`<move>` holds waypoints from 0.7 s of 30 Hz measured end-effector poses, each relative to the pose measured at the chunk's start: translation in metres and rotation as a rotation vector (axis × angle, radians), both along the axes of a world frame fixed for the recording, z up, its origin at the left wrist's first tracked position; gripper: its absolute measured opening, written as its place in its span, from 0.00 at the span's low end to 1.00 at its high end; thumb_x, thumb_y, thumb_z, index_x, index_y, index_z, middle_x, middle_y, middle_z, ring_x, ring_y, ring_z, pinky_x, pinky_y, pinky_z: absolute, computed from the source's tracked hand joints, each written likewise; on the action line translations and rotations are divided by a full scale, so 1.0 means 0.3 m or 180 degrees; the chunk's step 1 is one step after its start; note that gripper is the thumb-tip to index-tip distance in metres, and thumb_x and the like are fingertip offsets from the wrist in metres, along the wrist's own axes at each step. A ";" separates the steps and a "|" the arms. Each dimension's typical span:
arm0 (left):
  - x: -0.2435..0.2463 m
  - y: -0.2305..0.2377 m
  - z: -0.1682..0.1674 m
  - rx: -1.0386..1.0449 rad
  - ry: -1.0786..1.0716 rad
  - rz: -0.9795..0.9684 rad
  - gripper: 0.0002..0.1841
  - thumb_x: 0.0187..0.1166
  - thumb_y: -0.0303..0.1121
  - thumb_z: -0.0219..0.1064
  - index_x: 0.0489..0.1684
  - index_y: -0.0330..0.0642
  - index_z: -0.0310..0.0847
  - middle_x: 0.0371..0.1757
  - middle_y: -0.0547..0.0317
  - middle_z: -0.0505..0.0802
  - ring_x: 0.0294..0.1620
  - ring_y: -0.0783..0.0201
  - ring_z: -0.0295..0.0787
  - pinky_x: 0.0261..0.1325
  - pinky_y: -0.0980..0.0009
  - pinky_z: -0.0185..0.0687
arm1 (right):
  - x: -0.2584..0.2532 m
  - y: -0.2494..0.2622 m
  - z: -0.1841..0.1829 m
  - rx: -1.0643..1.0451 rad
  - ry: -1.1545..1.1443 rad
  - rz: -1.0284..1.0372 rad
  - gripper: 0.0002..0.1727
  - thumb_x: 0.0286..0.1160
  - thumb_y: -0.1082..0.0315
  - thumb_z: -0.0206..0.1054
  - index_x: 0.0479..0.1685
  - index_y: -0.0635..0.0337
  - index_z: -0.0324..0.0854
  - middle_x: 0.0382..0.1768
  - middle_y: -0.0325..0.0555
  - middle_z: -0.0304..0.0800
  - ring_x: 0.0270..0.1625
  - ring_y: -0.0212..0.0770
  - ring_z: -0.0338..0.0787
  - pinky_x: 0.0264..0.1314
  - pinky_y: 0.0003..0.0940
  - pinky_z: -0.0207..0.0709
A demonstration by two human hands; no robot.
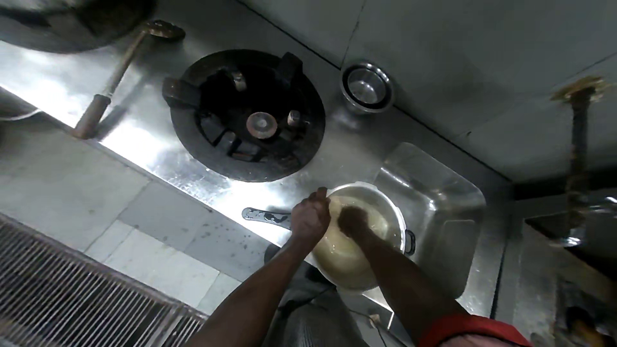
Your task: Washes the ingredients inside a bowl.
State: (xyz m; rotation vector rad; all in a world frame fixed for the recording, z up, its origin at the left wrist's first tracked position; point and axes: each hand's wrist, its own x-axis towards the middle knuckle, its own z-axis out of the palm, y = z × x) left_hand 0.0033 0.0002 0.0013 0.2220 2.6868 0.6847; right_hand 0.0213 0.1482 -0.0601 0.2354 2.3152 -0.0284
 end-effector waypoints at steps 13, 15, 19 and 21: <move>0.004 -0.001 -0.010 0.0032 0.0082 0.0039 0.19 0.91 0.42 0.55 0.74 0.50 0.79 0.55 0.46 0.94 0.48 0.43 0.95 0.46 0.45 0.88 | 0.199 0.045 -0.001 -0.1493 -0.0572 -0.1557 0.23 0.93 0.57 0.57 0.74 0.64 0.79 0.67 0.61 0.85 0.65 0.50 0.86 0.71 0.46 0.76; 0.003 -0.002 -0.020 0.0059 0.0119 0.0021 0.19 0.91 0.42 0.55 0.74 0.50 0.79 0.54 0.46 0.94 0.48 0.43 0.95 0.46 0.45 0.88 | 0.213 0.019 0.032 -0.1566 -0.0704 -0.1539 0.23 0.95 0.64 0.52 0.79 0.68 0.73 0.74 0.65 0.80 0.71 0.52 0.83 0.77 0.46 0.73; 0.000 -0.006 -0.014 0.0133 0.0049 0.0031 0.19 0.90 0.41 0.56 0.74 0.48 0.79 0.54 0.45 0.94 0.48 0.42 0.95 0.46 0.44 0.88 | 0.170 -0.095 0.138 -0.1740 -0.0660 -0.1672 0.22 0.88 0.69 0.61 0.77 0.67 0.73 0.69 0.60 0.82 0.68 0.46 0.82 0.73 0.40 0.74; -0.003 -0.007 -0.006 0.0122 0.0001 0.0024 0.19 0.90 0.41 0.55 0.74 0.49 0.79 0.55 0.45 0.94 0.48 0.42 0.95 0.46 0.44 0.88 | 0.147 -0.112 0.073 -0.2072 -0.0236 -0.1704 0.23 0.80 0.68 0.69 0.73 0.65 0.76 0.59 0.58 0.87 0.58 0.47 0.87 0.64 0.45 0.80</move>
